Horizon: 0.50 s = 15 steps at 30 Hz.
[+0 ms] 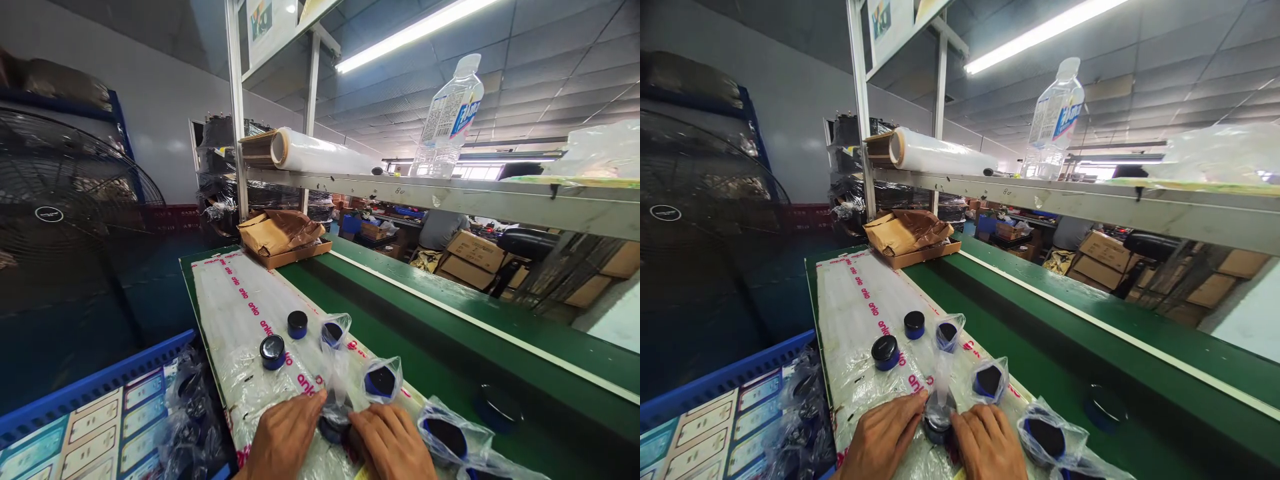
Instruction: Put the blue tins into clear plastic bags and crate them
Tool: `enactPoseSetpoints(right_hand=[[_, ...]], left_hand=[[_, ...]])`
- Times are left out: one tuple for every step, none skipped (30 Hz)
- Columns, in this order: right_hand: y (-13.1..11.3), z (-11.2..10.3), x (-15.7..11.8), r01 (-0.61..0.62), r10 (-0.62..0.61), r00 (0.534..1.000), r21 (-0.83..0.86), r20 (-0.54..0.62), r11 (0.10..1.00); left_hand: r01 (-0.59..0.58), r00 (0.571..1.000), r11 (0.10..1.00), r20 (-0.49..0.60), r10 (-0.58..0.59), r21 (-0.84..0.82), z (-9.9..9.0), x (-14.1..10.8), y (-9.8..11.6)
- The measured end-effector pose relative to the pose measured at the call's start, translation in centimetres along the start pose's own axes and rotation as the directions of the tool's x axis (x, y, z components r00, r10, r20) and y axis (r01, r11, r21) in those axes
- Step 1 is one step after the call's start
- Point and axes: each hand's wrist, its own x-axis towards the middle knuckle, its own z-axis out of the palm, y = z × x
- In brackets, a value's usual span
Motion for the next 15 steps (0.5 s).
enactPoseSetpoints(right_hand=[[-0.1,0.1,-0.1,-0.005,0.005,1.000,-0.001,0.003,1.000],[-0.1,0.2,-0.1,-0.012,0.012,1.000,-0.001,0.004,1.000],[-0.2,0.4,-0.1,-0.019,0.019,1.000,0.000,0.003,1.000],[-0.2,0.5,-0.2,-0.020,0.020,1.000,-0.001,0.005,1.000],[-0.2,0.7,-0.2,-0.019,0.019,1.000,-0.004,0.007,1.000],[-0.2,0.8,-0.3,-0.015,0.015,1.000,-0.007,0.010,1.000],[-0.2,1.0,-0.4,-0.010,0.010,1.000,-0.012,0.014,1.000],[-0.1,1.1,-0.5,-0.004,0.004,1.000,-0.018,0.018,1.000],[-0.1,1.3,-0.7,0.001,0.000,1.000,-0.028,0.024,1.000],[0.0,1.5,-0.8,0.002,-0.001,1.000,-0.042,0.031,0.999],[0.1,1.6,-1.0,-0.001,0.003,0.999,-0.061,0.040,0.998],[0.1,1.8,-1.2,-0.008,0.012,0.999,-0.083,0.051,0.996],[0.2,2.1,-1.4,-0.017,0.024,0.998,-0.107,0.064,0.994],[0.2,2.3,-1.5,-0.027,0.038,0.996,-0.130,0.080,0.991],[0.2,2.6,-1.6,-0.036,0.051,0.994,-0.151,0.099,0.988]], left_hand=[[-0.014,1.000,1.000,0.007,0.014,0.006,0.0,-0.1,0.0],[-0.026,1.000,1.000,0.012,0.026,0.014,0.0,-0.2,0.0],[-0.037,0.999,0.999,0.019,0.037,0.019,0.0,-0.3,0.0],[-0.047,0.998,0.999,0.029,0.046,0.021,-0.1,-0.3,0.0],[-0.058,0.998,0.998,0.036,0.057,0.023,-0.2,-0.3,0.0],[-0.069,0.997,0.997,0.041,0.068,0.025,-0.3,-0.3,0.0],[-0.081,0.996,0.996,0.049,0.080,0.023,-0.4,-0.4,0.0],[-0.091,0.994,0.996,0.061,0.090,0.023,-0.4,-0.5,-0.1],[-0.096,0.993,0.995,0.076,0.094,0.025,-0.4,-0.6,-0.1],[-0.094,0.992,0.995,0.090,0.091,0.029,-0.3,-0.8,-0.2],[-0.089,0.991,0.996,0.108,0.085,0.030,-0.2,-1.0,-0.2],[-0.078,0.989,0.996,0.125,0.074,0.030,0.0,-1.1,-0.3],[-0.061,0.989,0.998,0.136,0.057,0.030,0.2,-1.3,-0.3],[-0.040,0.989,0.999,0.143,0.035,0.031,0.5,-1.4,-0.3],[-0.014,0.988,0.999,0.152,0.008,0.034,0.7,-1.4,-0.3]])
